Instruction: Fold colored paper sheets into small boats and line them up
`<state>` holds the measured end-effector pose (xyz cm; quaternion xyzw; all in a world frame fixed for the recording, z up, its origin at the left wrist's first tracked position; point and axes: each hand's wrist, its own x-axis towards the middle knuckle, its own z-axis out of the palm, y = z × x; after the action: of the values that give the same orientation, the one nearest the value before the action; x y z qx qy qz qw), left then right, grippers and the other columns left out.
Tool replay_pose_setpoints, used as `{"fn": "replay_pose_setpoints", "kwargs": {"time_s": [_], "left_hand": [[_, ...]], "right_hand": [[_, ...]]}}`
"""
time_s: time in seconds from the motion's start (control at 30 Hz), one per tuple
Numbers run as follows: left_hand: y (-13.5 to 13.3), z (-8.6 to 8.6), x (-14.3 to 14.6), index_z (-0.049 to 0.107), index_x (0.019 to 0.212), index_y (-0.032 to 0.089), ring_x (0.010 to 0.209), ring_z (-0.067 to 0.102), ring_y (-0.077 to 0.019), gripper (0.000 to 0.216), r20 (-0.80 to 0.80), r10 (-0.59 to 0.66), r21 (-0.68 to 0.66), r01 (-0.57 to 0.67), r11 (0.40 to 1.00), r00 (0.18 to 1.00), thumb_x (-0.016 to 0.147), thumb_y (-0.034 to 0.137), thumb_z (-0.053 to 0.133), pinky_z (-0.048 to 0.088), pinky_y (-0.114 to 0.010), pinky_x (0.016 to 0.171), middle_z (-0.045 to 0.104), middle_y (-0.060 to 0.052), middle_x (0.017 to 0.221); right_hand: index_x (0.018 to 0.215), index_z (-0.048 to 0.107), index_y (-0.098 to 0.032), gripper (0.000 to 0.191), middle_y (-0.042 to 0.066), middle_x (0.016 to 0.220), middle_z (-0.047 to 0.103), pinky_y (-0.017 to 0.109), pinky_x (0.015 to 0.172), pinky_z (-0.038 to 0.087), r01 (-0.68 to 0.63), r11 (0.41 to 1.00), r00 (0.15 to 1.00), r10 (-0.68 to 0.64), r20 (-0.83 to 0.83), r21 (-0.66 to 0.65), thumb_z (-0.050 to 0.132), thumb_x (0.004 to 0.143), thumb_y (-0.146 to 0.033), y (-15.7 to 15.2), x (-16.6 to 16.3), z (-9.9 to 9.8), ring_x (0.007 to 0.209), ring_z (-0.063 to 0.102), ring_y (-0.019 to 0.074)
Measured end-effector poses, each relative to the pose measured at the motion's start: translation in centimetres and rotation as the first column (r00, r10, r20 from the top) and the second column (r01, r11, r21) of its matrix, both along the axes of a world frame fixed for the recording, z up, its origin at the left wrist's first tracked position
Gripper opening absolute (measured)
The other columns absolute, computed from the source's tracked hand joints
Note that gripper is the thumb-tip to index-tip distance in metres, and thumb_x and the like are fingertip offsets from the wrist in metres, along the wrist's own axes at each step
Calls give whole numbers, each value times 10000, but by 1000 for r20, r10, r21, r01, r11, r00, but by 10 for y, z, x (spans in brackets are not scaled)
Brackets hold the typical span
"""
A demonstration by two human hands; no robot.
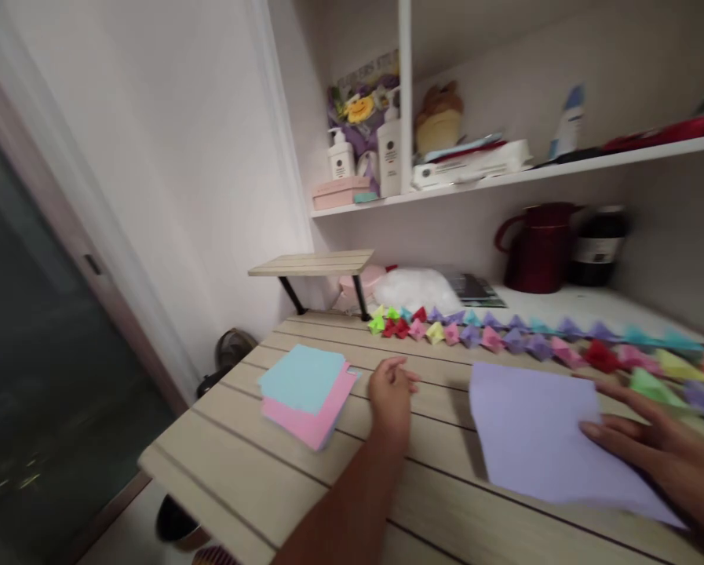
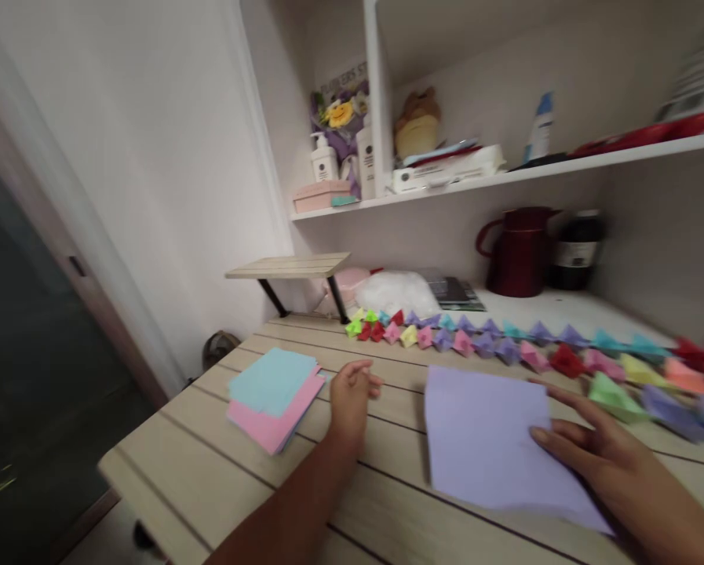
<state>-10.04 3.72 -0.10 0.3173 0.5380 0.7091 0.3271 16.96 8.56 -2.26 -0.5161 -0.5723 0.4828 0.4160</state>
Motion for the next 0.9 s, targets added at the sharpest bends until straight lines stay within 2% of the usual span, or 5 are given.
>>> {"fn": "replay_pose_setpoints", "kwargs": {"time_s": [0.17, 0.3, 0.43, 0.6, 0.9], "left_hand": [[-3, 1, 4, 553, 1228, 231, 548, 494, -65, 617, -100, -107, 15, 109, 994, 989, 642, 72, 658, 417, -182, 593, 585, 29, 823], [-5, 1, 22, 451, 1355, 289, 641, 563, -82, 783, -328, -293, -28, 301, 953, 898, 631, 84, 669, 480, -231, 719, 578, -8, 1000], [-18, 10, 45, 371, 1416, 288, 778, 621, -164, 946, -192, -484, 9, 494, 869, 854, 574, 38, 722, 508, -277, 751, 604, -72, 1154], [-30, 21, 56, 663, 1157, 243, 1186, 509, -291, 624, -207, -522, 11, 536, 844, 827, 578, 13, 711, 388, -342, 1023, 597, -85, 1223], [-14, 10, 38, 775, 875, 240, 1004, 594, -277, 284, -314, -388, 22, 416, 909, 866, 641, 113, 675, 477, -329, 887, 588, -80, 1068]], "right_hand": [[1304, 411, -303, 749, -9, 720, 662, 298, 508, 506, -6, 998, 930, -20, -366, -70, 762, 643, -335, -13, -9, 23, 588, 638, 207], [1268, 430, -263, 711, -35, 685, 648, 266, 540, 485, 13, 1000, 899, -24, -437, -29, 770, 646, -322, -12, -9, 26, 614, 621, 177], [1278, 433, -230, 695, -80, 586, 543, 229, 497, 391, -45, 998, 921, 58, -385, 43, 754, 671, -339, -9, -7, 21, 521, 520, 126], [1341, 394, -240, 701, -97, 582, 472, 209, 482, 310, -142, 981, 956, 170, -240, 130, 717, 728, -345, -10, -8, 18, 501, 429, 93], [1324, 461, -274, 514, 15, 850, 663, 287, 667, 451, -267, 958, 888, 287, -360, 105, 579, 851, -436, -24, -8, 37, 746, 611, 178]]}}
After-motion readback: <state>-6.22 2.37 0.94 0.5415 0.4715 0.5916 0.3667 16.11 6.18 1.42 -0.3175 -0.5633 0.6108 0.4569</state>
